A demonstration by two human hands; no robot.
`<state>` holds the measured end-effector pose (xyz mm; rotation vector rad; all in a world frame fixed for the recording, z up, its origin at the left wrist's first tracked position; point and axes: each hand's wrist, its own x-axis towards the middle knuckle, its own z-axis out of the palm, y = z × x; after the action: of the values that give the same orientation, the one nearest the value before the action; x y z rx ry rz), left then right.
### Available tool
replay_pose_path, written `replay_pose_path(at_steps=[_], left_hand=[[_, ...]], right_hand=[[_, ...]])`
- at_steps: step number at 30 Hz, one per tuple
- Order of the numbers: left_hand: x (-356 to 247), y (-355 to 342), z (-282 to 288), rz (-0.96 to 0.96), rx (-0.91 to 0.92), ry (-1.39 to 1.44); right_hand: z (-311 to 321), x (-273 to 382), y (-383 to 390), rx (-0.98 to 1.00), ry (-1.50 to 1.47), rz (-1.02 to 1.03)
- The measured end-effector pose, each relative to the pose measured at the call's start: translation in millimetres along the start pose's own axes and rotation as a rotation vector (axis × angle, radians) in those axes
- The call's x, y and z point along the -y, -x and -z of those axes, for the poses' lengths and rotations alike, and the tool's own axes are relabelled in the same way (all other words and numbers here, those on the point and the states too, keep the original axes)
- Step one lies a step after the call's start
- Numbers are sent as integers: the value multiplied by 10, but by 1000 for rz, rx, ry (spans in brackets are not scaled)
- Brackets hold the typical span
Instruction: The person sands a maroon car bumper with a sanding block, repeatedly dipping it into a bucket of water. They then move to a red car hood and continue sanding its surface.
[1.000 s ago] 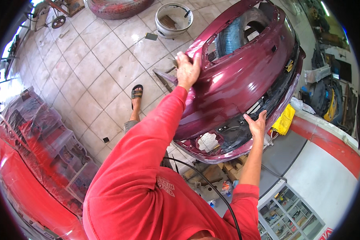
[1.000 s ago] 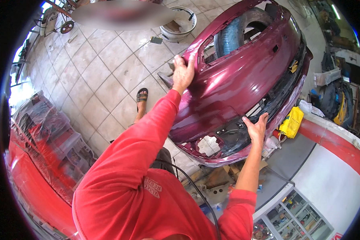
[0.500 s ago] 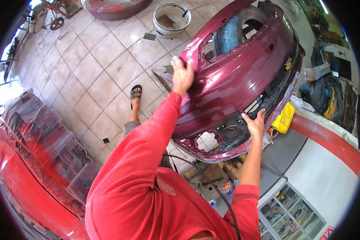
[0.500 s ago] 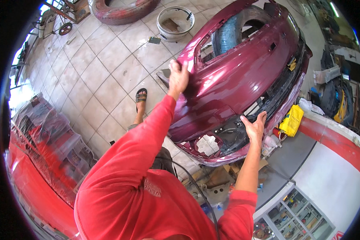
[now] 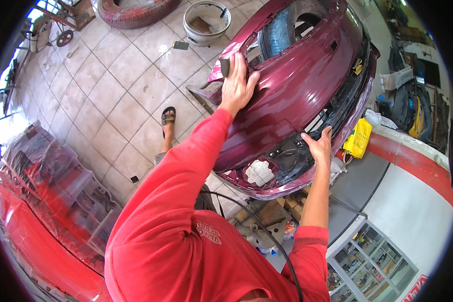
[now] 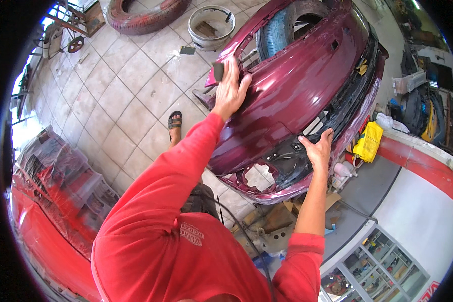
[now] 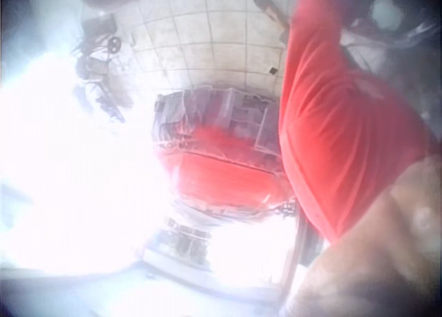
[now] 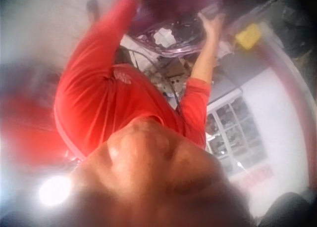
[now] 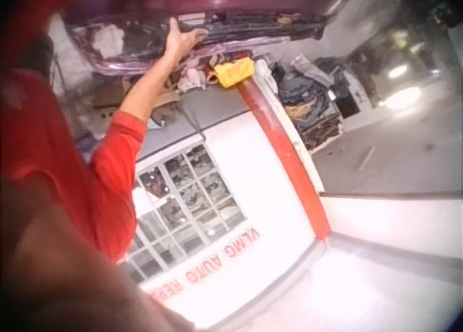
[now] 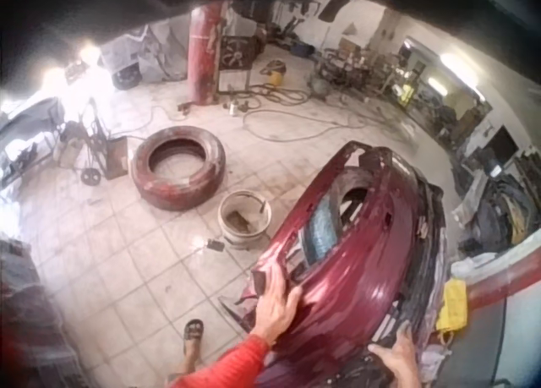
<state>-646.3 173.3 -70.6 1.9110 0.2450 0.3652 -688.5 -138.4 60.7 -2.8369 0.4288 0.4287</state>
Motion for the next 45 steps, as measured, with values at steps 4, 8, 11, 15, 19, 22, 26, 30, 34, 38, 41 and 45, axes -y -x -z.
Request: replay_pose_path(at_steps=[4, 8, 11, 15, 19, 22, 26, 30, 34, 38, 41, 45], left_hand=[[232, 671, 222, -138, 188, -146], [116, 33, 166, -33, 138, -78], [288, -546, 82, 36, 24, -56], [247, 119, 68, 115, 104, -121], [770, 224, 55, 467, 24, 16], [174, 4, 135, 464, 44, -1], [462, -124, 205, 293, 45, 26], [577, 476, 199, 249, -2, 13], [593, -40, 157, 156, -20, 12], [460, -105, 196, 55, 32, -13], [328, 597, 268, -113, 198, -39], [313, 57, 261, -179, 151, -131]], right_hand=[[-6, -89, -14, -23, -51, 29], [-18, -131, -44, -32, -31, 29], [-87, -108, -83, -21, -25, 49], [7, -58, -8, 1, -43, -41], [30, -43, -23, 10, -24, -35], [32, -2, 26, 30, -35, -68], [-5, -32, -37, 17, -34, -39], [36, 22, -11, 29, -22, -67], [28, 27, -15, 27, -32, -49], [1, 44, -24, 11, -19, -25], [-37, -161, -47, -5, 9, -11], [0, -51, -18, 3, -17, -12]])
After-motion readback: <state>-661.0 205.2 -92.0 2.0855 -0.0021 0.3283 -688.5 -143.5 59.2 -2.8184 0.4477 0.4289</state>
